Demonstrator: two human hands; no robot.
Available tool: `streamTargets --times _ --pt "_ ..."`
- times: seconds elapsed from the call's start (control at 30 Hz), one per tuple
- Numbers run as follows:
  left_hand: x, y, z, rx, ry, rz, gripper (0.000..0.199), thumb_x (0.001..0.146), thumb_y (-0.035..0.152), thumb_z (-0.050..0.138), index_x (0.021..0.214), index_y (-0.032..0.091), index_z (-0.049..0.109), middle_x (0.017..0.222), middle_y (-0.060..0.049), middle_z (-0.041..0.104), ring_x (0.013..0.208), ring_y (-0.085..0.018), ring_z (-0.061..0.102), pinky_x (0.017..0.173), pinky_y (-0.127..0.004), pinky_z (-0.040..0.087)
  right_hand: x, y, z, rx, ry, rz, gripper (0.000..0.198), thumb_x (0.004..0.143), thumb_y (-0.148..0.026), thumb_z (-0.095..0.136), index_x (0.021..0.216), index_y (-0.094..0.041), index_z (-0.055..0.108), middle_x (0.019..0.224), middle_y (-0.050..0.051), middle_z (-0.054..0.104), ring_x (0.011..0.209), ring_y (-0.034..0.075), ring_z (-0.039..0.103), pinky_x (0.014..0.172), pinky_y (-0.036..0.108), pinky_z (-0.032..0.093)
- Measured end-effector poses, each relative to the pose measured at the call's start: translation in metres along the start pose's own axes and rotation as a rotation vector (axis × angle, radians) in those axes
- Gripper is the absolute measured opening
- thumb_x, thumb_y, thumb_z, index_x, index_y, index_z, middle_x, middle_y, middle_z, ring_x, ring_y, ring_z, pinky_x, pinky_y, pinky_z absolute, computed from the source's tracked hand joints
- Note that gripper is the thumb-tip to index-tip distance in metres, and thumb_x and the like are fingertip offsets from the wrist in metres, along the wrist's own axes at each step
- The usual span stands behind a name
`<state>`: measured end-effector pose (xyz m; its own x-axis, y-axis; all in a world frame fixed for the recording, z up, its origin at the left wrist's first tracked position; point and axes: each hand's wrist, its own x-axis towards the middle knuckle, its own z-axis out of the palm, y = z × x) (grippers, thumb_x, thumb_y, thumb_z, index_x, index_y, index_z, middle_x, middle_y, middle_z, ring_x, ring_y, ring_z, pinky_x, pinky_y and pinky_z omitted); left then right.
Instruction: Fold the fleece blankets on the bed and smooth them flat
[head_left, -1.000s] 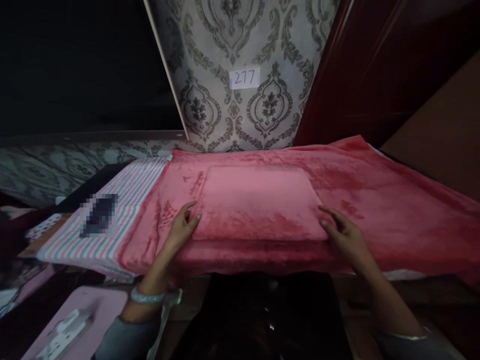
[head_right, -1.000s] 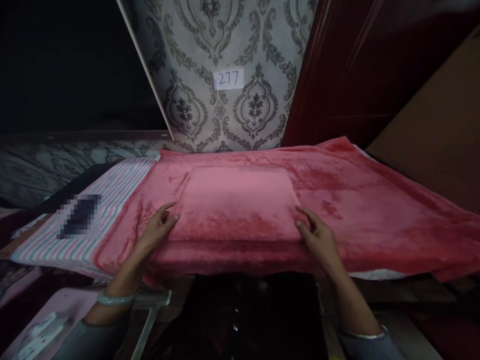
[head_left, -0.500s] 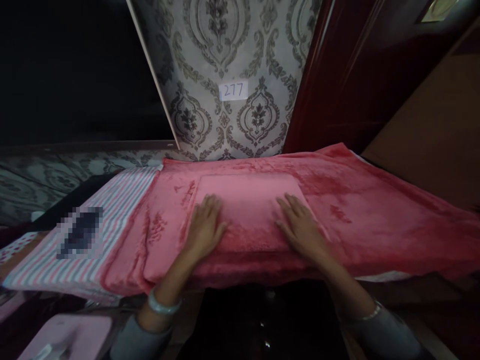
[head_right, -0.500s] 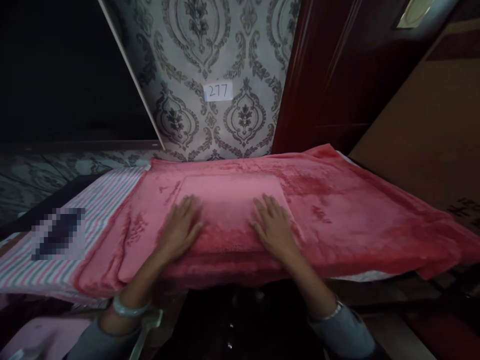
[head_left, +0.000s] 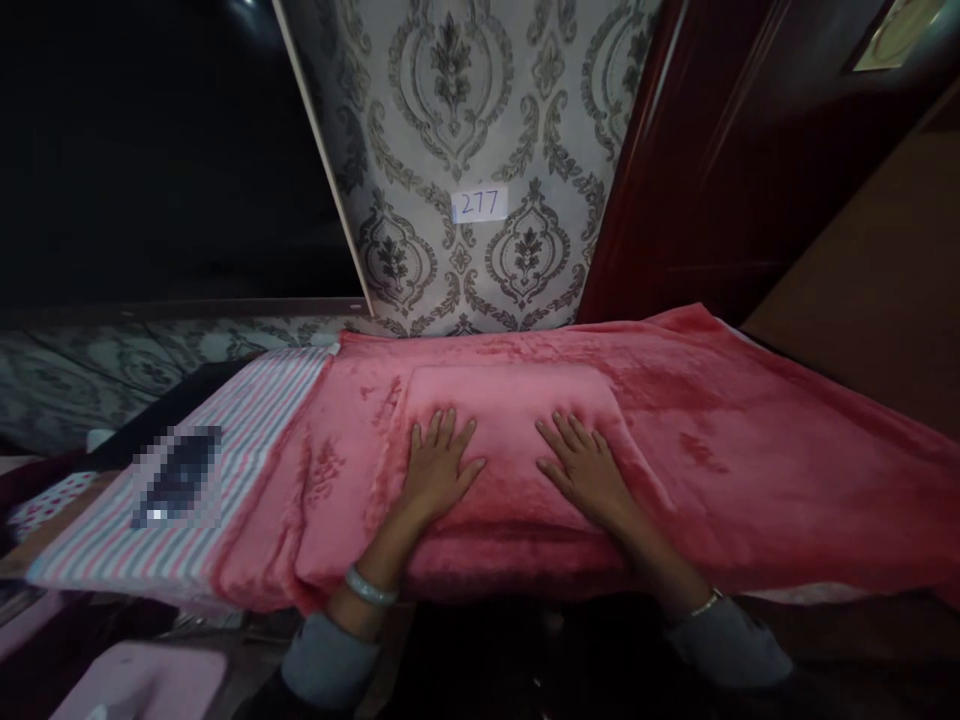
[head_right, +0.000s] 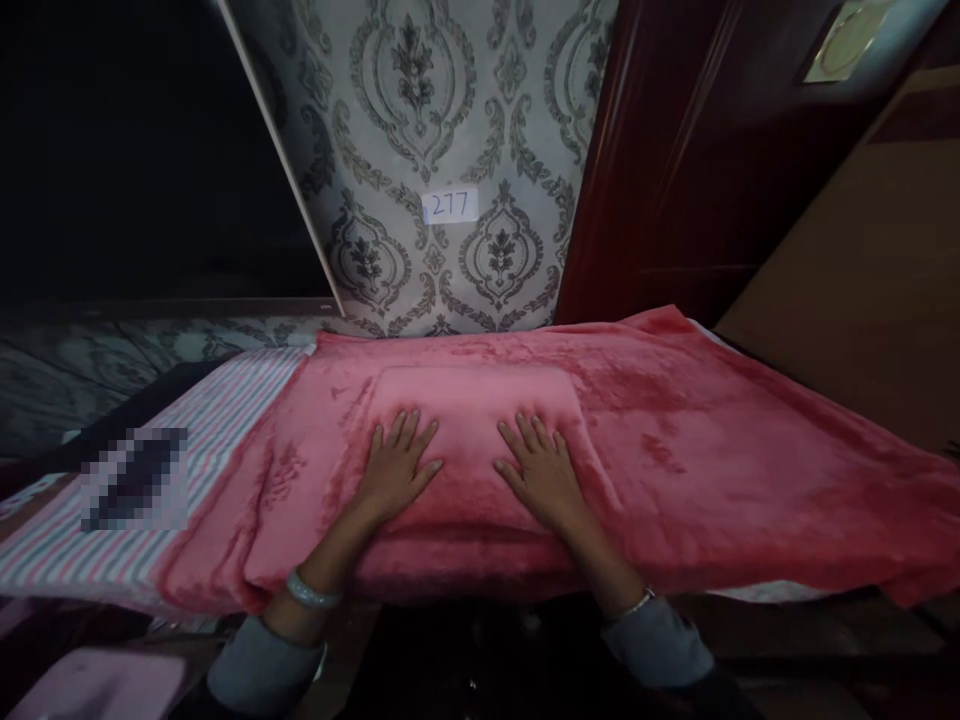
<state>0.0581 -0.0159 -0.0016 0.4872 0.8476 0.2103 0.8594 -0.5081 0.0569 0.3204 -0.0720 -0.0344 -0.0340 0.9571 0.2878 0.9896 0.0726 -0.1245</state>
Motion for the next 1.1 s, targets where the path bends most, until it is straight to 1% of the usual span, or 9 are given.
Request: streamTargets --times 0.1,0.23,0.33,0.43,0.57,0.7,0.87,0.97,1.1 --pt "-0.004 -0.011 -0.004 0.030 -0.023 -0.022 0.063 0.100 0.055 0.036 0.156 0.027 0.035 0.166 -0.010 0.024 0.154 -0.032 0.016 0.122 -0.065 0.012 -0.005 0.013 0.001 -0.016 -0.002 0.040 0.058 0.100 -0.052 0.038 0.153 -0.028 0.043 0.162 0.008 0.032 0.149 0.032 0.028 0.117 0.060 0.026" --pt "-0.015 -0.039 -0.012 0.052 -0.073 -0.172 0.063 0.099 0.054 0.036 0.156 0.027 0.034 0.166 -0.009 0.021 0.154 -0.033 0.015 0.120 -0.067 0.013 -0.018 0.044 0.002 -0.012 -0.026 0.088 0.061 0.099 -0.052 0.036 0.154 -0.025 0.041 0.163 0.009 0.029 0.150 0.031 0.025 0.116 0.059 0.028" --pt "-0.013 -0.056 -0.027 0.030 -0.140 -0.262 0.065 0.098 0.052 0.038 0.156 0.023 0.033 0.166 -0.014 0.019 0.154 -0.037 0.015 0.118 -0.070 0.016 -0.013 0.065 -0.008 0.015 -0.084 0.139 0.059 0.097 -0.053 0.039 0.149 -0.027 0.048 0.160 0.009 0.035 0.148 0.034 0.030 0.113 0.063 0.032" --pt "0.013 -0.055 -0.049 0.030 -0.177 -0.265 0.065 0.098 0.049 0.038 0.154 0.016 0.036 0.166 -0.018 0.016 0.154 -0.037 0.013 0.118 -0.068 0.016 0.018 0.066 -0.032 0.027 -0.089 0.168 0.057 0.097 -0.052 0.040 0.147 -0.025 0.052 0.155 0.012 0.043 0.145 0.035 0.035 0.114 0.062 0.032" --pt "0.075 -0.031 -0.066 0.009 -0.211 -0.143 0.066 0.099 0.046 0.037 0.156 0.014 0.030 0.166 -0.016 0.018 0.155 -0.031 0.013 0.122 -0.060 0.012 0.085 0.033 -0.059 0.011 -0.088 0.129 0.058 0.100 -0.046 0.038 0.153 -0.023 0.042 0.157 0.012 0.041 0.146 0.032 0.034 0.116 0.056 0.028" --pt "0.121 -0.017 -0.042 0.007 -0.208 -0.121 0.064 0.099 0.051 0.036 0.155 0.021 0.033 0.165 -0.013 0.025 0.154 -0.029 0.019 0.122 -0.060 0.013 0.126 0.002 -0.040 -0.026 -0.132 0.142 0.054 0.103 -0.042 0.033 0.153 -0.024 0.041 0.159 0.012 0.037 0.146 0.031 0.031 0.114 0.059 0.027" --pt "0.134 -0.033 0.000 0.014 -0.160 -0.154 0.060 0.101 0.052 0.026 0.153 0.024 0.039 0.161 -0.012 0.037 0.151 -0.032 0.024 0.119 -0.065 0.017 0.137 0.012 0.002 -0.048 -0.105 0.117 0.047 0.104 -0.043 0.033 0.143 -0.024 0.052 0.147 0.011 0.052 0.135 0.028 0.044 0.109 0.056 0.031" --pt "0.138 -0.048 0.006 0.009 -0.139 -0.161 0.058 0.101 0.051 0.026 0.150 0.026 0.042 0.159 -0.010 0.041 0.149 -0.031 0.029 0.119 -0.062 0.020 0.141 0.024 0.009 -0.044 -0.097 0.117 0.045 0.105 -0.043 0.032 0.139 -0.025 0.056 0.143 0.010 0.056 0.130 0.028 0.047 0.107 0.052 0.032" --pt "0.145 -0.070 0.005 -0.012 -0.143 -0.227 0.054 0.102 0.045 0.023 0.146 0.025 0.047 0.154 -0.010 0.047 0.142 -0.029 0.040 0.113 -0.055 0.034 0.143 0.029 0.008 -0.022 -0.071 0.122 0.046 0.106 -0.042 0.029 0.139 -0.025 0.056 0.143 0.010 0.056 0.130 0.027 0.047 0.107 0.050 0.032"
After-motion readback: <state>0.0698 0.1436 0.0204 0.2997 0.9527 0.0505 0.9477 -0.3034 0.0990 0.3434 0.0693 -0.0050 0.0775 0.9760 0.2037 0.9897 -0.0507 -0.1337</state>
